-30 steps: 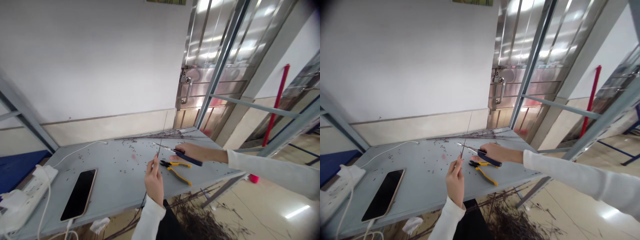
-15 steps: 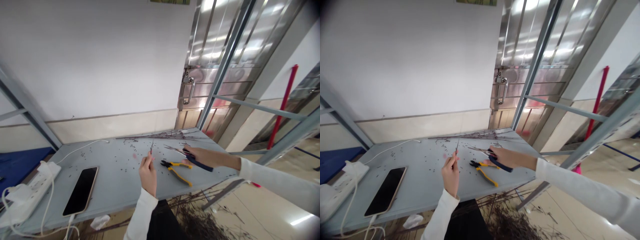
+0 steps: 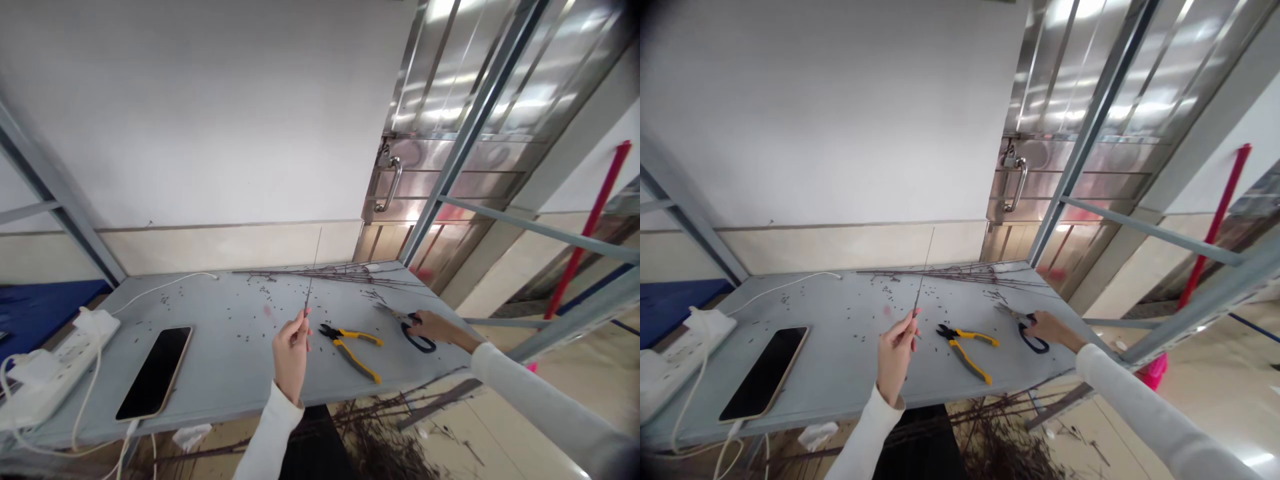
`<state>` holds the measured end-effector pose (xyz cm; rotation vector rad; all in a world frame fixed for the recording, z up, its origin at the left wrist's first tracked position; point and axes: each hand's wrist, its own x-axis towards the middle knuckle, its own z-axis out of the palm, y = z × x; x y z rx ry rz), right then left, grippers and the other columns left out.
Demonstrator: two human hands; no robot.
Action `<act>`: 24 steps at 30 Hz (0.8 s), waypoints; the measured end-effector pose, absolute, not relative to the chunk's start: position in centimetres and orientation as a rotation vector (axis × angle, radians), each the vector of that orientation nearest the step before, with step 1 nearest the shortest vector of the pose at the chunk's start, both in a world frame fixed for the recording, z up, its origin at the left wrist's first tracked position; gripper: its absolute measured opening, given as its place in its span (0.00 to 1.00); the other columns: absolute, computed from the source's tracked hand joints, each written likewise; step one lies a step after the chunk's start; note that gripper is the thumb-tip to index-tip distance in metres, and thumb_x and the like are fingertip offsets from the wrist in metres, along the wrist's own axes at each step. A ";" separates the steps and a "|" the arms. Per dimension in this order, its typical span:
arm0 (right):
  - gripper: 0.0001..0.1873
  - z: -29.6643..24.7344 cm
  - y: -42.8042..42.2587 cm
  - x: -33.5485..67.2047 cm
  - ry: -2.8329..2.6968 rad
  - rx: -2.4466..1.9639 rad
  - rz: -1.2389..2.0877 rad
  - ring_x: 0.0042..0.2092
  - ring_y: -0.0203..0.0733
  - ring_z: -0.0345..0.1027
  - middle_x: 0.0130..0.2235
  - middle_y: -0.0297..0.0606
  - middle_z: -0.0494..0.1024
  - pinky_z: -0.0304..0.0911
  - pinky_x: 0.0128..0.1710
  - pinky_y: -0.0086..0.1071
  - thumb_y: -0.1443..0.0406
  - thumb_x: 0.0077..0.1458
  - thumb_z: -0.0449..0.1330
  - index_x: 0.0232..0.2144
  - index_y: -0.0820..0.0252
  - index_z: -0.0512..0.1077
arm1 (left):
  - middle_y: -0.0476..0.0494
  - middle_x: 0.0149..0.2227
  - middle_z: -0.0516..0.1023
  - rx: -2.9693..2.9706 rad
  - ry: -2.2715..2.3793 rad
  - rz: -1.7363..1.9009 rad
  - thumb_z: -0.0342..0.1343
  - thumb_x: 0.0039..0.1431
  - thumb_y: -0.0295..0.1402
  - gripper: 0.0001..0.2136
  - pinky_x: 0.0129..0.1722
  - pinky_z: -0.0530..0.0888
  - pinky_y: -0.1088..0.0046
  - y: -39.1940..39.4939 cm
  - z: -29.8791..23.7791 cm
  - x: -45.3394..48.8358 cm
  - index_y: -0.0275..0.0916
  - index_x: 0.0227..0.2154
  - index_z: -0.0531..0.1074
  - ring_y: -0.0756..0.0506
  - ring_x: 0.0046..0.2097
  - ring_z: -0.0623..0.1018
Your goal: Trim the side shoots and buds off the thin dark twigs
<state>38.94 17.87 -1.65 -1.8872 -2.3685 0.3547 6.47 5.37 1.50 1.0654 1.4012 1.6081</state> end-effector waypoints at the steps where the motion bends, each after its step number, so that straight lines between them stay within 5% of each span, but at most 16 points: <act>1: 0.12 -1.9 18.0 39.0 -2.380 -1.901 0.363 0.25 0.48 0.69 0.21 0.41 0.75 0.59 0.24 0.36 0.64 0.42 0.60 0.14 0.55 0.60 | 0.50 0.21 0.68 1.040 1.383 1.603 0.57 0.52 0.46 0.22 0.16 0.58 0.77 5.3 1.6 6.4 0.34 0.43 0.77 0.53 0.19 0.61; 7: 0.07 -2.7 17.9 37.5 -2.418 -1.990 0.200 0.40 0.57 0.70 0.36 0.52 0.75 0.62 0.40 0.42 0.63 0.47 0.57 0.29 0.61 0.70 | 0.51 0.20 0.66 0.963 1.333 1.580 0.59 0.49 0.47 0.23 0.14 0.55 0.79 5.1 1.5 6.4 0.35 0.43 0.77 0.54 0.20 0.60; 12: 0.17 -1.6 15.0 33.3 -2.588 -1.724 0.231 0.48 0.52 0.66 0.46 0.49 0.71 0.59 0.49 0.40 0.56 0.55 0.51 0.42 0.59 0.68 | 0.51 0.22 0.66 0.918 1.307 1.590 0.59 0.49 0.47 0.23 0.12 0.54 0.80 4.9 1.2 6.8 0.35 0.43 0.77 0.55 0.19 0.60; 16: 0.36 -0.9 12.4 29.4 -2.731 -1.633 0.465 0.52 0.59 0.63 0.53 0.53 0.67 0.59 0.50 0.44 0.46 0.48 0.55 0.54 0.61 0.63 | 0.48 0.24 0.71 0.847 1.320 1.574 0.61 0.45 0.48 0.25 0.11 0.54 0.80 4.6 1.5 6.9 0.35 0.42 0.77 0.55 0.18 0.65; 18: 0.41 -1.1 11.7 28.0 -2.735 -1.719 0.491 0.51 0.63 0.63 0.53 0.56 0.67 0.59 0.48 0.46 0.46 0.42 0.59 0.54 0.63 0.62 | 0.48 0.25 0.72 0.822 1.333 1.557 0.61 0.45 0.48 0.25 0.11 0.56 0.80 4.3 1.6 6.8 0.35 0.43 0.77 0.55 0.16 0.65; 24: 0.35 -2.4 10.9 25.8 -2.757 -1.801 0.260 0.49 0.66 0.62 0.50 0.59 0.66 0.58 0.44 0.50 0.55 0.39 0.62 0.49 0.67 0.65 | 0.48 0.26 0.73 0.826 1.333 1.566 0.61 0.47 0.47 0.25 0.12 0.58 0.79 3.7 1.6 6.3 0.36 0.45 0.76 0.57 0.14 0.62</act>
